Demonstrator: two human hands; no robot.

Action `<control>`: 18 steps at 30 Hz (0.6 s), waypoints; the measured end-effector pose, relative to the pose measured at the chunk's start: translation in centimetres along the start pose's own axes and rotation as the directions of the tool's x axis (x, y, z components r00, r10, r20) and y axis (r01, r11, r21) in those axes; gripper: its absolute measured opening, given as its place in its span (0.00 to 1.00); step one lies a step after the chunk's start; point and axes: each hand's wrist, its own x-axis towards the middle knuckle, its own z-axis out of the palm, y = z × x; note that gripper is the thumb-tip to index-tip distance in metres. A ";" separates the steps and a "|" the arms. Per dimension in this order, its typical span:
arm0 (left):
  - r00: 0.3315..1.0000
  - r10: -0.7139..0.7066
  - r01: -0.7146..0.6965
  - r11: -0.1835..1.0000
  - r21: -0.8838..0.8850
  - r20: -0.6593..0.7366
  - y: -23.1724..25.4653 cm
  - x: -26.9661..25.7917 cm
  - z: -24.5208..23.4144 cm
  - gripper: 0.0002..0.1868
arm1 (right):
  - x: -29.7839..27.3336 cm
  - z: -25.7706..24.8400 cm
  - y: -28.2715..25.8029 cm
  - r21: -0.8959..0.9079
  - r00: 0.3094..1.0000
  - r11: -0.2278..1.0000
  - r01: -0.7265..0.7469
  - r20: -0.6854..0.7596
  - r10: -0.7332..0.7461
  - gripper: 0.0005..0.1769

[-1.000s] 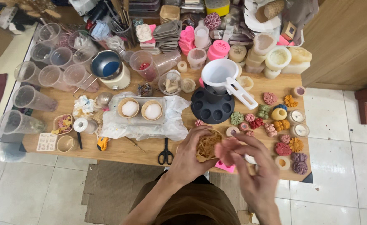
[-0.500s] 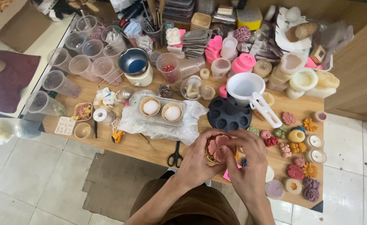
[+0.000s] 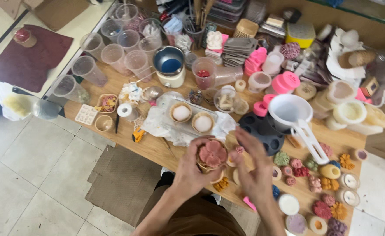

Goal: The person places a pre-formed candle into a cup, pours shredded material into the cup, and places decorative pieces on top of the candle.

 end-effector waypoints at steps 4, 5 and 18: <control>0.989 0.005 0.002 0.999 0.049 -0.149 -1.6 2.3 -5.3 0.39 | 6.0 3.0 4.9 -0.192 0.999 0.981 -0.039 -0.040 0.032 0.11; 0.989 0.006 0.001 0.999 0.044 -0.148 -2.0 2.8 -6.7 0.39 | 8.1 4.5 7.0 -0.218 1.000 0.976 -0.013 -0.013 0.010 0.09; 0.999 -0.005 0.005 1.000 0.006 0.042 -8.9 13.5 -23.1 0.38 | 20.9 23.7 24.9 -0.903 0.634 0.404 0.148 0.400 0.662 0.30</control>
